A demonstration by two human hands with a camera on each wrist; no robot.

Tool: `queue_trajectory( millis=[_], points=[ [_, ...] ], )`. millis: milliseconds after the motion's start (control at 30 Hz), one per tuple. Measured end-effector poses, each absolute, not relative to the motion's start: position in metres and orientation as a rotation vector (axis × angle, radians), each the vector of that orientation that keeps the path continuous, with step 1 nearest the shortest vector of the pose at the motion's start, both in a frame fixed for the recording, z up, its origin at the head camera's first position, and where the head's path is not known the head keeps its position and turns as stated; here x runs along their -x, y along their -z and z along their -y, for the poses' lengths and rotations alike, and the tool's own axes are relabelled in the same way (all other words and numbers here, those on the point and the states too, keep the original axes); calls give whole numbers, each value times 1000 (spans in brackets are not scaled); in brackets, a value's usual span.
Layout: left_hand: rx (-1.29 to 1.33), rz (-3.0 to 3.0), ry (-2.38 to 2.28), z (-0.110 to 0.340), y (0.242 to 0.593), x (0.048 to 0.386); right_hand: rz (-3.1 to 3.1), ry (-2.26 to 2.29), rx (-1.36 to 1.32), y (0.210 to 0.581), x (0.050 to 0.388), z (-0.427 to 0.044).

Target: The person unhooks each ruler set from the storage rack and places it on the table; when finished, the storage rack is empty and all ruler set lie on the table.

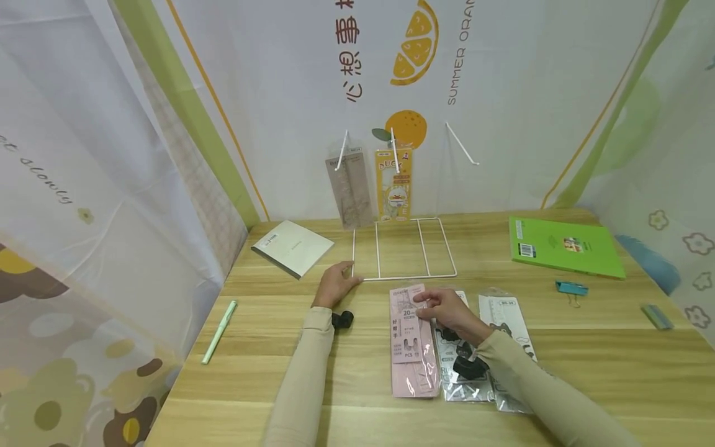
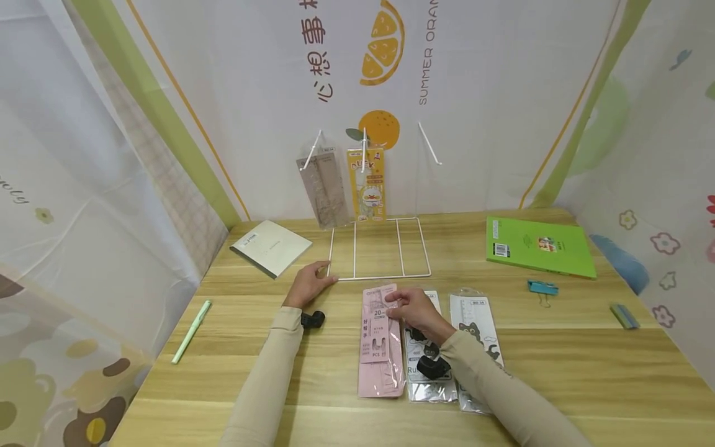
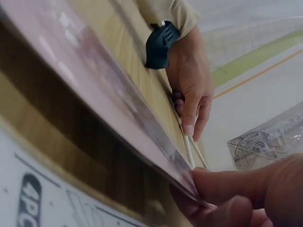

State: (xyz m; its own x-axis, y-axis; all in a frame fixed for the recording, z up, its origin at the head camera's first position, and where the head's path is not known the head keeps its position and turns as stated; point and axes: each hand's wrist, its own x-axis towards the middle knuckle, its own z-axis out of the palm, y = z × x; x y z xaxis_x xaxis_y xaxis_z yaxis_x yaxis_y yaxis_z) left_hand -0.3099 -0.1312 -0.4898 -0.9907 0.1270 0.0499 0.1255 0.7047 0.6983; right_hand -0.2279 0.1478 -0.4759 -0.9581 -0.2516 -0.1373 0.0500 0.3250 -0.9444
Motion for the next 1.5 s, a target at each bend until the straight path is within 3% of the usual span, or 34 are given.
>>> queue_trajectory(
  millis=[500,933,1233,1500],
  points=[
    [-180,-2873,-1192,131,491,311,-2630,1263,228,473,230,-147],
    [-193,-2881,-1217,132,491,311,-2610,1266,321,466,239,-150],
    [-198,-2884,-1218,131,489,310,-2843,1451,317,433,299,-166],
    [-228,-2912,-1216,130,493,311,-2961,1752,516,407,359,-172]
  ],
)
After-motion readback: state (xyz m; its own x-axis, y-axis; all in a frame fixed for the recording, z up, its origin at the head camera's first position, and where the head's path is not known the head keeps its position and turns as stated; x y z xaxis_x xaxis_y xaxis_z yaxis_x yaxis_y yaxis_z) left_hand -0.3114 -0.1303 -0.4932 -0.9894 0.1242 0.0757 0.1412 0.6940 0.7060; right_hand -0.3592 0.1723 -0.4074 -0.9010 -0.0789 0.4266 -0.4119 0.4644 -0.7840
